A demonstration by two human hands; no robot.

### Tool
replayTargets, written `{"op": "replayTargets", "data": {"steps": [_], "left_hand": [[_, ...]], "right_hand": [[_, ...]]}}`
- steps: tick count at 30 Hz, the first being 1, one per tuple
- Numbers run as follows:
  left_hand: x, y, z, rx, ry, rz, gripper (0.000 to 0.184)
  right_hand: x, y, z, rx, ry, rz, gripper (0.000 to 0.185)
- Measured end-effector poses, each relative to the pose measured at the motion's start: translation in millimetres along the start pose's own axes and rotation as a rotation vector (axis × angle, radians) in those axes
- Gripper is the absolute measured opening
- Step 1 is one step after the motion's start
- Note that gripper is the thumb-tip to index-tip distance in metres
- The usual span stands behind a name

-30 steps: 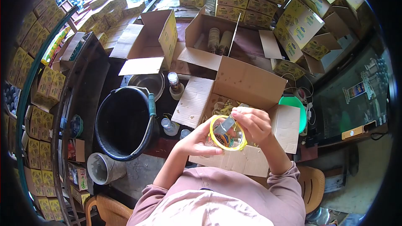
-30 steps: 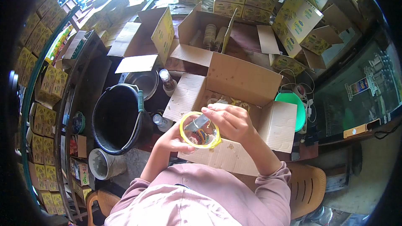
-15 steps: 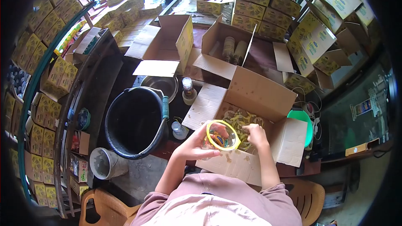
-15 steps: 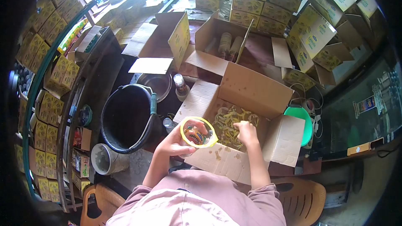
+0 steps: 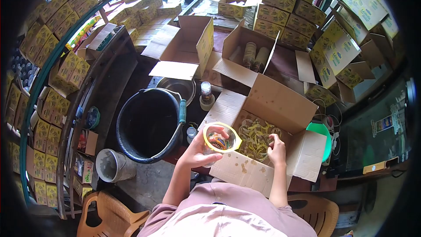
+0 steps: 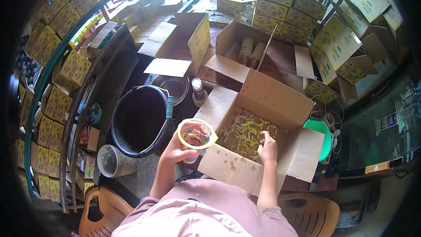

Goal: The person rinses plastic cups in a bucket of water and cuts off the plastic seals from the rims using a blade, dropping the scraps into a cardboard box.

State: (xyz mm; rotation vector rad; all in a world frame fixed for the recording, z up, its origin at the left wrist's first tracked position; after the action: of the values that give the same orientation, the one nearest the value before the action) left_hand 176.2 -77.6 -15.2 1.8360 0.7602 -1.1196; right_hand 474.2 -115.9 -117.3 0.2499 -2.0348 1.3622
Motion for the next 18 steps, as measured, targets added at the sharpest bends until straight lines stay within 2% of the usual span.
{"op": "replayTargets", "data": {"steps": [3,10,18], "left_hand": [[1.1,-3.0,1.1,-0.018,-0.005,0.014,0.061],[0.7,-1.8,0.2,-0.008,0.047,-0.043,0.060],[-0.6,-4.5,3.6,-0.030,0.033,-0.046,0.060]], "right_hand": [[-7.6,-1.4,1.0,-0.036,-0.090,-0.035,0.020],[-17.1,4.3,7.1,-0.069,-0.159,-0.040,0.031],[6.8,-3.2,8.2,-0.066,-0.026,-0.176,0.041]]}}
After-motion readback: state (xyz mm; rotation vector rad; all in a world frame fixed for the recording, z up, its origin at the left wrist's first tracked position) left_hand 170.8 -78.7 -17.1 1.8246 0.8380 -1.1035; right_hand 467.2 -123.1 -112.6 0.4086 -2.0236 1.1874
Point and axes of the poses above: each hand's wrist, its own z-axis away from the middle knuckle, its own y-axis out of the palm, x = y × z, the point moved 1 cm from there along -z, towards the middle knuckle, and after that the axes turned 10 degrees about -x, right-handed, at the moved point
